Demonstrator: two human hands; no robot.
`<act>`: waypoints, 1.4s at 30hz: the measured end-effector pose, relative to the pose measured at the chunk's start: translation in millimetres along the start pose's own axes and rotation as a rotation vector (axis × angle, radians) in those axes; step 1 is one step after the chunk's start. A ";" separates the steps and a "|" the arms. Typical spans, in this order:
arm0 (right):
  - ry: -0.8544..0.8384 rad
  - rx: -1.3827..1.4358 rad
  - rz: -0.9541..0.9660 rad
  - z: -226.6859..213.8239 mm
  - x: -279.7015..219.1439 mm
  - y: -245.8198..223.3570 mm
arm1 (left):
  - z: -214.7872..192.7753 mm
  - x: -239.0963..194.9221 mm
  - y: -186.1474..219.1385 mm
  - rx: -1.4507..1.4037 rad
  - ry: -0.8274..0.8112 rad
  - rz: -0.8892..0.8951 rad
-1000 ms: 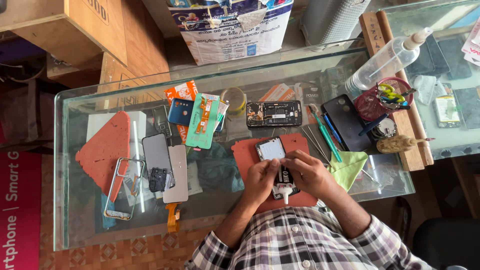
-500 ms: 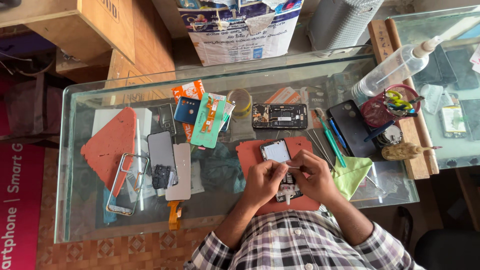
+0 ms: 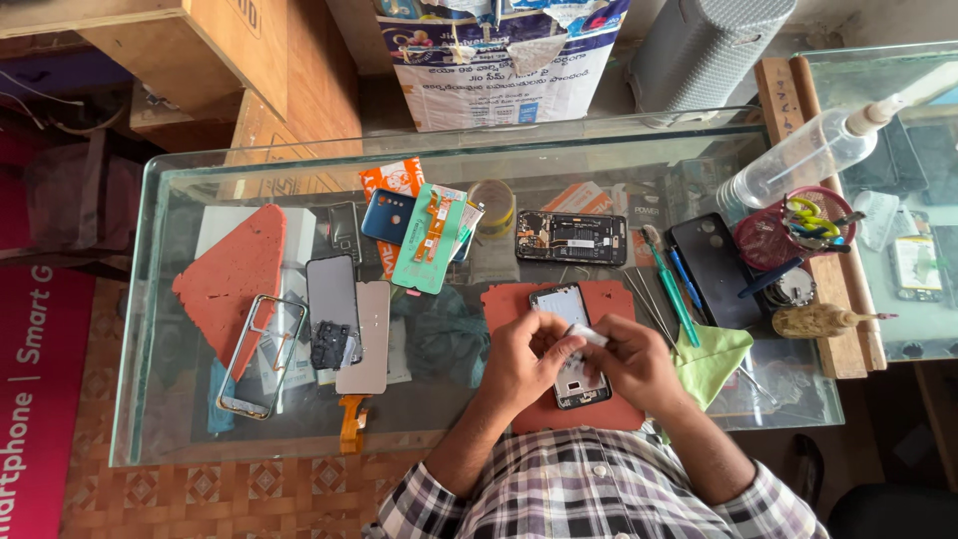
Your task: The person cleans the internal components of a mobile phone with a brush and a cloth, applies adhesive from a tube to the frame, and joins a screen assembly to the device.
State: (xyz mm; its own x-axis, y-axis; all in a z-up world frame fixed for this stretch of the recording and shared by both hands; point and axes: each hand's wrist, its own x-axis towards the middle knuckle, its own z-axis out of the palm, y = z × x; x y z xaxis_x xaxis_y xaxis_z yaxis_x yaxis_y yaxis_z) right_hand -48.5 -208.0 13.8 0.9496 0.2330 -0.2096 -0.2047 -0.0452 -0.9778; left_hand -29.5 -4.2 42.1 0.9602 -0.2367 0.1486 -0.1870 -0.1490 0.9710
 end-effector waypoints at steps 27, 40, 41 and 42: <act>-0.064 -0.008 0.156 -6.7 -7.3 -2.3 | 3.1 -27.2 -4.5 0.407 -0.179 0.182; -0.024 -0.318 -0.184 -2.7 -10.6 6.5 | 6.6 -32.8 -27.3 0.084 -0.049 -0.099; -0.024 -0.319 -0.152 -3.8 -9.8 9.0 | 2.2 -29.5 -15.6 0.078 -0.018 -0.028; -0.024 -0.321 -0.120 -4.8 -8.8 10.7 | -0.8 -27.3 -7.6 0.072 0.011 0.043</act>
State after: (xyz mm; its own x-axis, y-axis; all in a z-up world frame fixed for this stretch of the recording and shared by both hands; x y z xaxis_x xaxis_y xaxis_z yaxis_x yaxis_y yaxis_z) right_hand -57.9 -215.2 5.2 0.9558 0.2777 -0.0964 -0.0030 -0.3186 -0.9479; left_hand -54.2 4.2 30.8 0.9532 -0.2333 0.1921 -0.2419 -0.2079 0.9478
